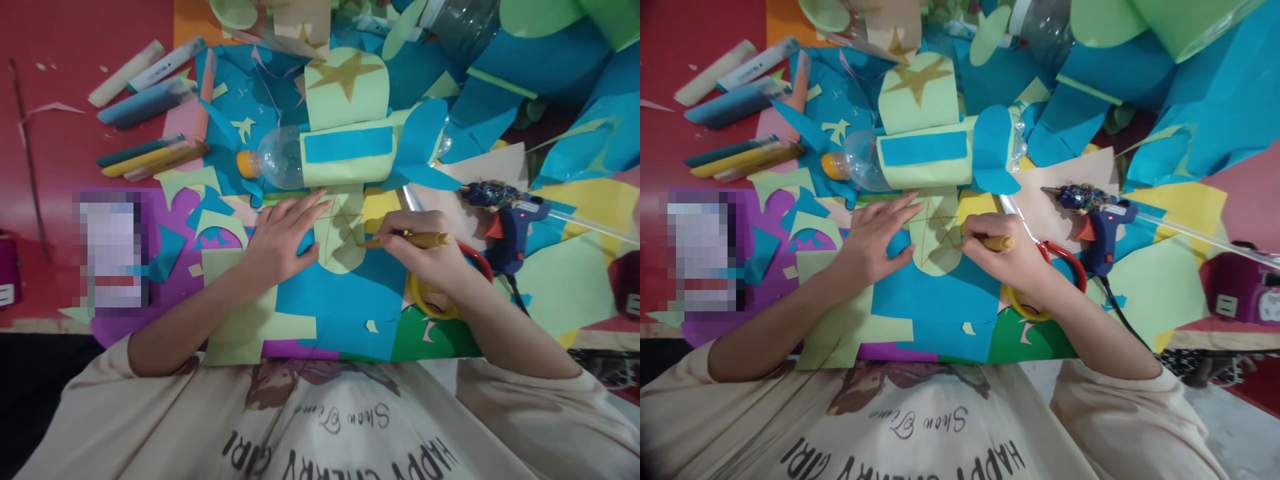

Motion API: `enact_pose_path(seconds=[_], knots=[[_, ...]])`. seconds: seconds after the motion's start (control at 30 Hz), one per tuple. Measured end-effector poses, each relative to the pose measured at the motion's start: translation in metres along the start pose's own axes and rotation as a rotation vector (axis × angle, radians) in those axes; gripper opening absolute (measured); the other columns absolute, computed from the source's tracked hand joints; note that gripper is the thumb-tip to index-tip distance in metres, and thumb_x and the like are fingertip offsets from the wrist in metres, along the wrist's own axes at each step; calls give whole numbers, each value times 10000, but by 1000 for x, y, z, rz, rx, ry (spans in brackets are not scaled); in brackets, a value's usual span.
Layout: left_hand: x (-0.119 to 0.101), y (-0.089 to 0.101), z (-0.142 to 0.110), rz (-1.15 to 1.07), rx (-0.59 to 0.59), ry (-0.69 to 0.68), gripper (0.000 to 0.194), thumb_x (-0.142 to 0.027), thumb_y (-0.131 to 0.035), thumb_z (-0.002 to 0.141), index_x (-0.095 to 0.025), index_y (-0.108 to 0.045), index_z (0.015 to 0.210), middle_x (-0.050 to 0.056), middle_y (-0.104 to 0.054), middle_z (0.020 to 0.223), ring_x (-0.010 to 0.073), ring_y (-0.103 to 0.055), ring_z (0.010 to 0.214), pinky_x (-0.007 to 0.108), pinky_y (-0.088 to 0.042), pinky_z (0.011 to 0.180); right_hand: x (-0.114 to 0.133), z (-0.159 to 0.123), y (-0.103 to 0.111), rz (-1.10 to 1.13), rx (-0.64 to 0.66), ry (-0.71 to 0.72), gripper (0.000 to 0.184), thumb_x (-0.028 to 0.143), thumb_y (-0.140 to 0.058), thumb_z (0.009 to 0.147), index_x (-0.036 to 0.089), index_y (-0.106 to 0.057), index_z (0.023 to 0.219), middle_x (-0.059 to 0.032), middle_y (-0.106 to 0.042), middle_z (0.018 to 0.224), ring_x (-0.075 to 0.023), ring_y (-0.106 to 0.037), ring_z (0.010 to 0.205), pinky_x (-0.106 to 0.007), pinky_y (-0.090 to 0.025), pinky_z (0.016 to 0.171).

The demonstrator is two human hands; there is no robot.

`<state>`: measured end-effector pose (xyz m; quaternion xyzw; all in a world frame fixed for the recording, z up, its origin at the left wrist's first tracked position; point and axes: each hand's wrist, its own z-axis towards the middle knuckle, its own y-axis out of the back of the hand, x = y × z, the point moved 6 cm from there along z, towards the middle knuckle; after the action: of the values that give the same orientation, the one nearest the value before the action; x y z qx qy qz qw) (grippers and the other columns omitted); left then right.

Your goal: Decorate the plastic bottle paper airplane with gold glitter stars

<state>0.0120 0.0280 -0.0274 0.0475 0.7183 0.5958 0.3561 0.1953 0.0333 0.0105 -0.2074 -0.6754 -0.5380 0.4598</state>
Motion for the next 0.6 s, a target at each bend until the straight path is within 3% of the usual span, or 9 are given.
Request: enact_pose_path(seconds=[0.4,0.6], knots=[[0,-1,0,0,-6,-7,567,-274,-441,924,-195,-409,1484,111,-447,1545,337,-481,1290,459,-374,997,-3,-3,-6,76,60,-102,248,172,-494,737,216,-359,533,18,-434,487,-107,-406,474,-260,-304,444],[-1,1,-1,-29,-50,-28,610,-252,-456,908,-184,-339,1504,118,-492,1504,317,-491,1291,442,-375,1013,-3,-3,1,195,-47,-58,213,150,-465,711,211,-420,513,20,-466,477,-100,-411,447,-249,-307,429]])
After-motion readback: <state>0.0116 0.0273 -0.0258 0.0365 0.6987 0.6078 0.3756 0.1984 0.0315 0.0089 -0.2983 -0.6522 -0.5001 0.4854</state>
